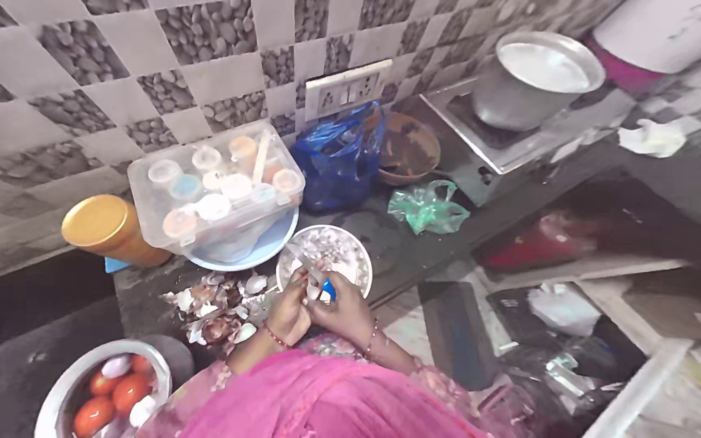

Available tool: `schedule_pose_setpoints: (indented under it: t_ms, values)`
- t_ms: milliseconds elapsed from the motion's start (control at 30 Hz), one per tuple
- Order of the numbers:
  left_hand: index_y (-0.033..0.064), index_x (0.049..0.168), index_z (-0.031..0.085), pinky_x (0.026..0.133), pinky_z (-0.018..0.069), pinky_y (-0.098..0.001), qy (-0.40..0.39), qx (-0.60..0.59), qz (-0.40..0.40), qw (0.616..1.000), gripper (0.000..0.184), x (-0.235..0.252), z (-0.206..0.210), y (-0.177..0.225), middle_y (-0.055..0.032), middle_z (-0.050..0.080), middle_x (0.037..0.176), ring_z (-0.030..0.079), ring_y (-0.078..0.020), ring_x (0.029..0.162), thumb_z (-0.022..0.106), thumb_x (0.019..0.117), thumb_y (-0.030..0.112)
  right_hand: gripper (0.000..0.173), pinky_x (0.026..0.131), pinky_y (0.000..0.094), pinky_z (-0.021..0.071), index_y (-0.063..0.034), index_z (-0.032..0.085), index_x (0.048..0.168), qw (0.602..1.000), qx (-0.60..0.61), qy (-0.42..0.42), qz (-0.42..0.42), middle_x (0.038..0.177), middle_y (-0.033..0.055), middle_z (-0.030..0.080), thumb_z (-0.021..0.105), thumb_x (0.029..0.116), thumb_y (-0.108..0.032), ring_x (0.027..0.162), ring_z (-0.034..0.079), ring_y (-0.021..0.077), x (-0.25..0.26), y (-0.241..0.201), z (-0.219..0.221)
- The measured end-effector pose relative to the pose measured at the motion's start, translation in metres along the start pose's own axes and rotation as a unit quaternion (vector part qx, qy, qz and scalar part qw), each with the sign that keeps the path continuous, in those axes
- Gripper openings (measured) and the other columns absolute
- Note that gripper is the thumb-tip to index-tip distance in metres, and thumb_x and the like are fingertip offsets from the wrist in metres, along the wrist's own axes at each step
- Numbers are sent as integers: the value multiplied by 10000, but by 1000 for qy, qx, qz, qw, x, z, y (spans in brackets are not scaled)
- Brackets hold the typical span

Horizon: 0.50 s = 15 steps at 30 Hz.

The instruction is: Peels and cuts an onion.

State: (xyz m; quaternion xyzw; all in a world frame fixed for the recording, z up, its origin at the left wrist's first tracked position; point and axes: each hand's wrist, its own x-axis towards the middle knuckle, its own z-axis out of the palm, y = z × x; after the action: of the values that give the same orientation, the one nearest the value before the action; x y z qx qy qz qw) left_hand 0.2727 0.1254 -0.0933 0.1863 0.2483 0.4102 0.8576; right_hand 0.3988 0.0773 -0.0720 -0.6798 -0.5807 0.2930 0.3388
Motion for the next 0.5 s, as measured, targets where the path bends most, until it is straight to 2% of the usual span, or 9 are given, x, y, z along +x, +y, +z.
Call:
schedule_pose_setpoints:
  t_ms: [33,100,200,267,300,367,400,500]
  values:
    - [98,1287,461,827,576,-288,-1,12,1,1000,296,-3,2,0,-64,659,1241,677,-127,1014,314,1030,84,514,769,440,568,26,669,1173,1000,-1,13,-1,1035,166,689,758,830,-346,851,672,250,-4,-2,2]
    - [66,1299,459,874,561,-294,5,38,-2,999,325,-11,7,2,-61,642,1233,657,-120,1044,282,1027,55,480,719,411,560,42,676,1141,999,-1,44,-15,975,161,692,758,817,-303,789,655,225,-12,-3,6]
    - [37,1279,481,908,553,-295,-14,60,-16,998,302,-20,4,4,-59,665,1198,661,-115,1047,319,1025,38,435,657,302,528,53,696,1123,997,21,72,-31,935,140,699,752,835,-269,711,609,138,-23,-2,7]
    - [32,1308,476,845,571,-268,-53,114,-33,991,313,-29,3,10,-15,665,1077,664,-81,933,386,1009,52,390,638,219,505,46,694,1114,994,72,74,-19,910,90,694,744,842,-230,687,580,51,-30,-2,5]
    - [23,1343,449,834,571,-261,-72,150,-45,985,344,-34,3,14,-10,654,1082,661,-72,917,407,1002,48,372,624,187,495,46,687,1118,992,101,76,-13,900,67,689,738,849,-207,669,563,13,-34,-1,5]
    - [-12,1401,419,877,565,-268,-87,211,-68,971,399,-42,3,21,-46,645,1206,662,-85,994,451,1006,27,334,611,169,505,45,677,1114,987,135,81,-12,913,56,688,727,871,-178,654,565,-8,-40,1,6]
    - [-22,1397,435,887,569,-275,-87,226,-73,967,420,-45,2,23,-55,652,1223,668,-94,1011,481,981,10,319,609,172,496,44,676,1104,986,140,85,-13,909,55,679,723,877,-175,656,556,-4,-43,1,7]
    - [-10,1322,501,850,580,-269,-86,237,-67,965,390,-48,-8,23,-28,689,1125,684,-88,952,525,932,-20,331,602,179,488,41,692,1114,984,143,100,-26,880,46,684,728,897,-206,652,549,-3,-49,2,13]
